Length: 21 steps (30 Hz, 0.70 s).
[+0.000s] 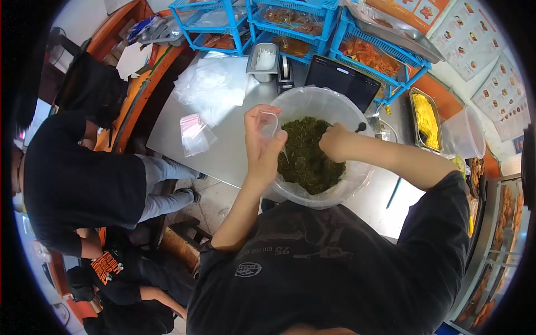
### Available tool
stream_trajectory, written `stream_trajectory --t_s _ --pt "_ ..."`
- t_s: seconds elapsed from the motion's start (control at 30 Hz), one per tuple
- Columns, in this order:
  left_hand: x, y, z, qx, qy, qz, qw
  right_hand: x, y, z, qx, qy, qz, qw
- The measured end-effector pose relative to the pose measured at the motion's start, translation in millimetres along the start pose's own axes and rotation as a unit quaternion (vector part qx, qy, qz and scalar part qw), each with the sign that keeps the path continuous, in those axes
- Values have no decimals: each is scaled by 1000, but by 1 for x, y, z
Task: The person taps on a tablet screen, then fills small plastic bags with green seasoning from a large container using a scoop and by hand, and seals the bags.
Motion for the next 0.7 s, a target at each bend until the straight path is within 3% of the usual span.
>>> stream_trajectory --t_s 0.07,0.17,0.3,0.4,0.7 --pt "3 -2 7 -42 -20 -2 999 8 3 -6 23 6 42 999" --pt "4 -1 9 -52 -25 -3 998 20 -44 -16 42 16 -154 987" --pt "3 -1 6 -20 0 13 1000 48 -37 -11 57 17 -148 987" --pt "3 0 2 -5 9 11 1000 43 -34 6 82 -35 -148 985" --pt "3 2 2 15 17 11 1000 11 -9 5 91 -43 10 995"
Point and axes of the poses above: each hand's wrist, its own x-axis towards the middle knuckle, its own y-axis out of the palm, z = x × y, the point moved 9 cm from there along x, towards the middle knuckle, and after that the axes turned 13 degrees about -z, right-handed, at the moved point
